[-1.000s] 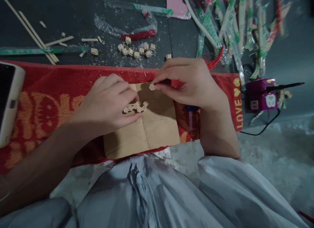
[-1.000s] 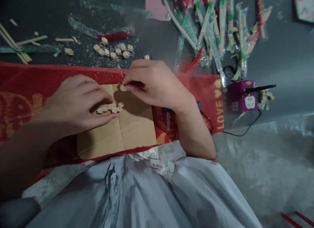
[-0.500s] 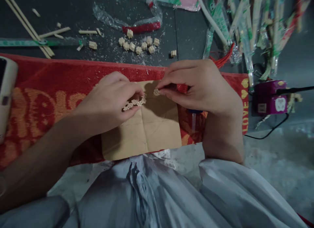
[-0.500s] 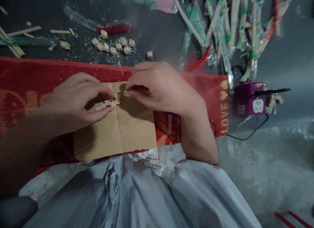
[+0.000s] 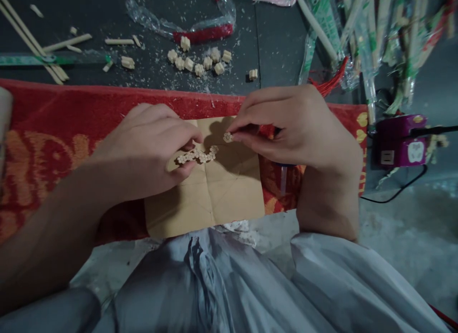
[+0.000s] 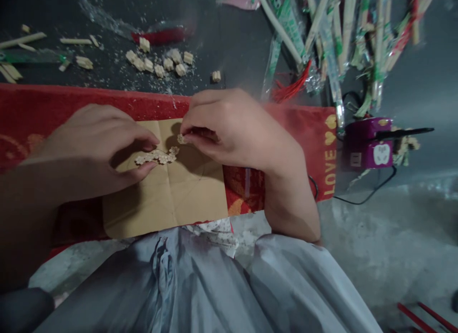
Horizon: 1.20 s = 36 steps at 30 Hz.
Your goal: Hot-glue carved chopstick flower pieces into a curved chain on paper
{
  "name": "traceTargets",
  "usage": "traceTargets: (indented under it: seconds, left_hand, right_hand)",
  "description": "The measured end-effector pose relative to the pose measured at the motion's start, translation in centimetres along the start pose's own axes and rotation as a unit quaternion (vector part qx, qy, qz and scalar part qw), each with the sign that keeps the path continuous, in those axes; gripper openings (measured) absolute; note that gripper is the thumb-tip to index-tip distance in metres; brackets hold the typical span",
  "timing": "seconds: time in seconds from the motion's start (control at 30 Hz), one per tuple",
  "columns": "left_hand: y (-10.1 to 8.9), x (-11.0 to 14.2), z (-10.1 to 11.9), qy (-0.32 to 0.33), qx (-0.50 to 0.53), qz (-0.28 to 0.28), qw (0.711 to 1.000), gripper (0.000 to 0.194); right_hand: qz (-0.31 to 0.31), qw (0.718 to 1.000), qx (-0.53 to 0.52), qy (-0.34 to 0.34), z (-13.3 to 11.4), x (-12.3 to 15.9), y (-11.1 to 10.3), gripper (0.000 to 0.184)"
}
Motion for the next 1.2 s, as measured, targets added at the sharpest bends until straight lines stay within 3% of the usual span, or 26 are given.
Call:
traceTargets:
  seconds: [0.3, 0.93, 1.07, 1.2]
  left_hand:
    - [0.2, -0.1, -0.1, -0.011, 0.001, -0.004, 1.000, 0.035]
    - [0.0, 0.3, -0.3, -0.008, 0.001, 0.007, 1.000, 0.031]
    - [-0.3, 0.3, -0.2, -0.006, -0.011, 0.005, 1.000, 0.032]
    - [-0.4, 0.1, 0.2, 0.001, -0.044, -0.001, 0.999, 0.034]
  right_hand:
    - [0.005, 1.000, 0.002, -0.024, -0.4, 0.2, 0.2, 0.023]
    - [-0.019, 1.000, -0.015, 0.015, 0.4, 0.0, 1.1, 0.023]
    - [-0.003, 0.999, -0.032, -0.009, 0.3, 0.0, 1.1, 0.015]
    - [-0.008, 1.000, -0.012, -0.017, 0.3, -0.1, 1.2, 0.019]
Point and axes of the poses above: each hand's wrist, its own x-axis away from the middle knuckle, its own y-axis out of the palm, z = x × y, the point moved 9 cm from there along -x, towards the middle knuckle, and after that the axes turned 5 degrees about y, right-handed, at the moved point
